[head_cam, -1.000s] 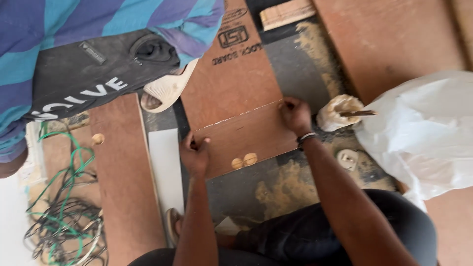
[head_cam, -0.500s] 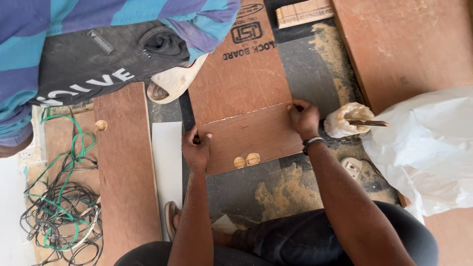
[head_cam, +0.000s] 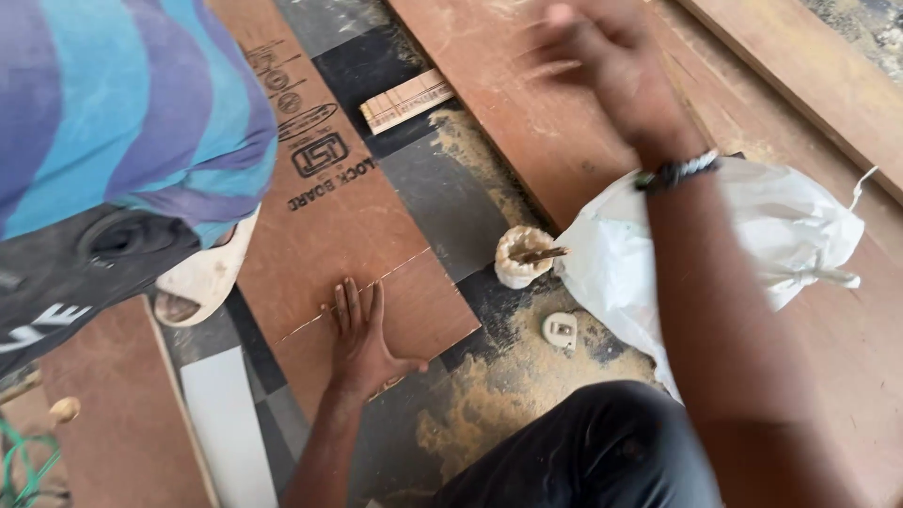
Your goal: Using a hammer and nails to join pieces of wood for furniture manufacturing.
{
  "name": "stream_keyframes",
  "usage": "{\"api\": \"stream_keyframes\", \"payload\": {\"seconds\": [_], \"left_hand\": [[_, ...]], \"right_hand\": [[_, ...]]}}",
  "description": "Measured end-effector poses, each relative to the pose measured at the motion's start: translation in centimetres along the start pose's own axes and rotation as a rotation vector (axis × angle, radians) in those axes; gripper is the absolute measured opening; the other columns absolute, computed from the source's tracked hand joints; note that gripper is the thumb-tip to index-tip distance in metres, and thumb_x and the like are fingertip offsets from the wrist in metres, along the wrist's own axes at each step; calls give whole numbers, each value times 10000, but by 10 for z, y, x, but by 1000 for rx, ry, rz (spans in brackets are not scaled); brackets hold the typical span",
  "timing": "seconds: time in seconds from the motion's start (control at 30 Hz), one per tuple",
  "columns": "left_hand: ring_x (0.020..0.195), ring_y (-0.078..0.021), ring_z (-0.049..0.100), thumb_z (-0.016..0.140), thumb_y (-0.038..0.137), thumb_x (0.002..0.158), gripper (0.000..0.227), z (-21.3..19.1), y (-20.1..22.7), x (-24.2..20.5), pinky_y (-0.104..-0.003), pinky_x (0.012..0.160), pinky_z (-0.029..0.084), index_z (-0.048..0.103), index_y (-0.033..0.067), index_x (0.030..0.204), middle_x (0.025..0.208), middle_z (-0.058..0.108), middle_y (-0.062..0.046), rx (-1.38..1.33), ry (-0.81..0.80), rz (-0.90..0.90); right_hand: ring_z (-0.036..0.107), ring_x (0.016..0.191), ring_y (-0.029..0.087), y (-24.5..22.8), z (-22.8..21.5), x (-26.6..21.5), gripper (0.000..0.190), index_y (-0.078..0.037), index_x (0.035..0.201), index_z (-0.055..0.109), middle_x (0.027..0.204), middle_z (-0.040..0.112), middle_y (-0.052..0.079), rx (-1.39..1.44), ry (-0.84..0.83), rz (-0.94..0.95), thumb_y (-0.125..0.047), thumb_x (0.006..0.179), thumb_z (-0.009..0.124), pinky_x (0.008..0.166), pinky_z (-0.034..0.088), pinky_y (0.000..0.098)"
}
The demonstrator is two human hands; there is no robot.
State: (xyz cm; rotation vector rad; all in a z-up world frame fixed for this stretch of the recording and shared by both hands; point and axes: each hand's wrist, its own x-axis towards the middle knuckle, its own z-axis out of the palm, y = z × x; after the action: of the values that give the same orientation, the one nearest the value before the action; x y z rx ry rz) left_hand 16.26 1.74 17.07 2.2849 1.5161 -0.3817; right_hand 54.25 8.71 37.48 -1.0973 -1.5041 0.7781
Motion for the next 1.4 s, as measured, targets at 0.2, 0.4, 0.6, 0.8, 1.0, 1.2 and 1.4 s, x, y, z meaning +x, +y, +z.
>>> {"api": "stream_keyframes", "payload": {"seconds": [0.2, 0.4, 0.6, 0.8, 1.0, 1.2, 1.4], "left_hand": [[1524, -493, -93, 832, 855, 483, 1598, 4, -6, 11, -651, 1221, -29, 29, 26, 1587, 1626, -44, -355, 105, -56, 130], [1546, -514, -57, 817, 847, 541, 1514, 17, -5, 20, -680, 1193, -33, 109, 5, 1581, 1642, -13, -356, 160, -27, 131], [1500, -503, 81, 827, 790, 492, 1438, 45, -25, 17, -626, 1215, 28, 271, -83, 1490, 1567, 180, -360, -64, 293, 271], [1547, -406, 106, 775, 856, 531, 1448, 49, -26, 5, -609, 1244, 49, 308, -93, 1520, 1623, 177, -288, 10, 253, 239], [1333, -375, 270, 665, 705, 828, 879, 44, -6, -35, -534, 1072, 262, 560, 50, 1405, 1477, 350, -242, -723, 310, 123], [687, -168, 532, 784, 350, 922, 510, 48, -16, -59, -369, 628, 502, 650, -8, 1261, 899, 614, -88, -1751, 9, 316], [696, -153, 657, 889, 524, 803, 642, 15, -11, -86, -308, 626, 581, 644, -66, 867, 792, 678, -70, -1100, 370, -83]], "right_hand": [[607, 1162, 313, 261, -222, -102, 572, 48, 1371, 558, 1314, 625, 255, -759, 359, 871, -405, 1042, 675, 990, 492, 444], [519, 1204, 502, 310, -238, -168, 568, -16, 1283, 647, 1266, 612, 288, -1423, 242, 878, -372, 863, 786, 931, 417, 641], [667, 1016, 320, 303, -275, -182, 160, -112, 1029, 779, 1036, 772, 147, -1437, 159, 423, -255, 1035, 706, 1183, 389, 555], [681, 958, 173, 144, -187, -123, 83, -27, 1109, 675, 1002, 687, 54, -925, 49, 136, -70, 1081, 610, 844, 540, 318], [612, 1244, 277, 6, 21, -97, 216, -50, 1189, 705, 1269, 688, 99, -1056, -217, -585, -32, 974, 713, 1023, 514, 416], [648, 1069, 226, 46, 209, -126, 269, -169, 1233, 711, 1253, 640, 98, -664, -278, -315, -221, 983, 626, 894, 552, 323], [646, 1043, 237, 224, 316, -215, 360, -57, 1241, 597, 1146, 652, 141, 358, -142, 188, -357, 1122, 437, 912, 542, 379]]}}
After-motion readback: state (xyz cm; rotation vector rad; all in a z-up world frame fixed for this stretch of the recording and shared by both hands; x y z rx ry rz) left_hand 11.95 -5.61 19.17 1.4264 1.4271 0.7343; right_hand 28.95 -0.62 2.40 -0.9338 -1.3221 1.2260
